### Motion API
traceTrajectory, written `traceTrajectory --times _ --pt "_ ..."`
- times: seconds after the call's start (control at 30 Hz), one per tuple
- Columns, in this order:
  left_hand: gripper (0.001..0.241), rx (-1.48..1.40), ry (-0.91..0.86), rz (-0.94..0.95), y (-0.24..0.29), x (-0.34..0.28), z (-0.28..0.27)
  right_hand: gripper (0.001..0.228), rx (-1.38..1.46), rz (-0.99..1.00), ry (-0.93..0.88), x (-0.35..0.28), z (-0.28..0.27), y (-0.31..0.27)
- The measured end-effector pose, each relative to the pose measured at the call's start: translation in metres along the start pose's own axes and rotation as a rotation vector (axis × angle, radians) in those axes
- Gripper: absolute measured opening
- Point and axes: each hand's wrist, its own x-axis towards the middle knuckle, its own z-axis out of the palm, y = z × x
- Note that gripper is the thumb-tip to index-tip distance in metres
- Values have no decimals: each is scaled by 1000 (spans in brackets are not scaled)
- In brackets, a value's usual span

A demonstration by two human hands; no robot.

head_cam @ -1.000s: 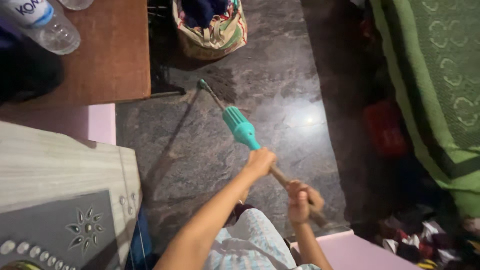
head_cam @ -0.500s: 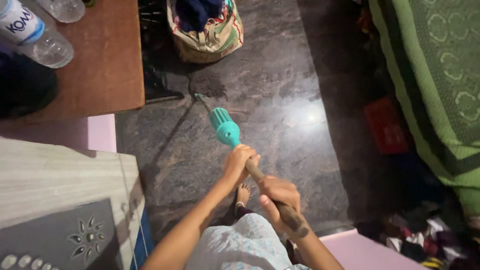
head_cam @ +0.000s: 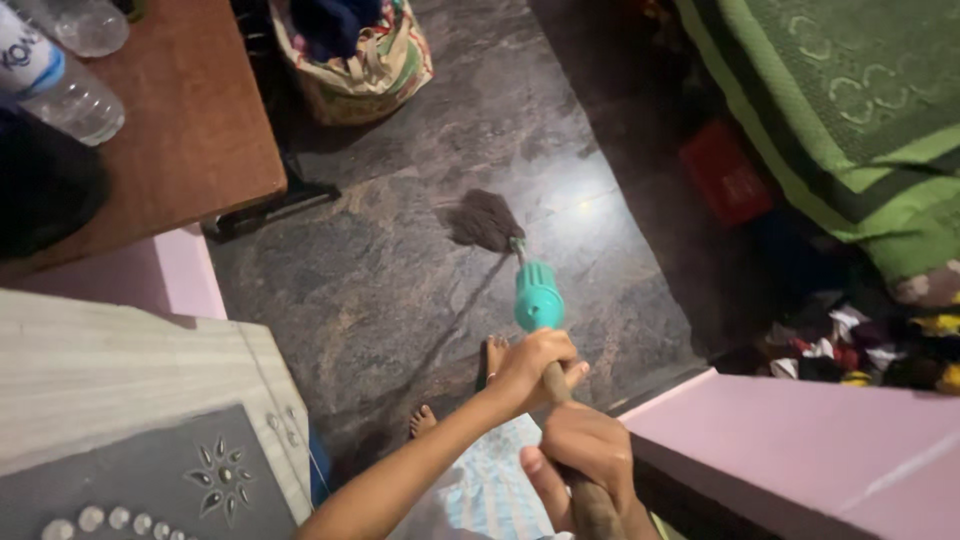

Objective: The person mops a tiled floor using a teal spin mop, moving it back and forth across the surface. The camera is head-mounted and shows the hands and mop head throughout the task.

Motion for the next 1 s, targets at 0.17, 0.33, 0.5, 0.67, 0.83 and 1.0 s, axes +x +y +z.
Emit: traceTrajectory --times 0.17,0.33,0.5,0.67,0.83,1.0 --pt "17 22 -103 145 -4 -2 18 34 112 -87 233 -19 6 5" --pt "15 95 -84 141 -9 21 29 39 219 -214 251 -14 -9 33" --pt "20 119 -67 129 -38 79 41 39 163 -293 253 20 -29 92" --pt "21 82 17 220 -107 182 74 38 72 -265 197 62 -66 190" --pt "23 26 -2 246 -179 287 98 37 -62 -207 117 97 -94 305" --pt "24 -43 -30 209 -199 342 103 33 -141 -249 -57 126 -113 403"
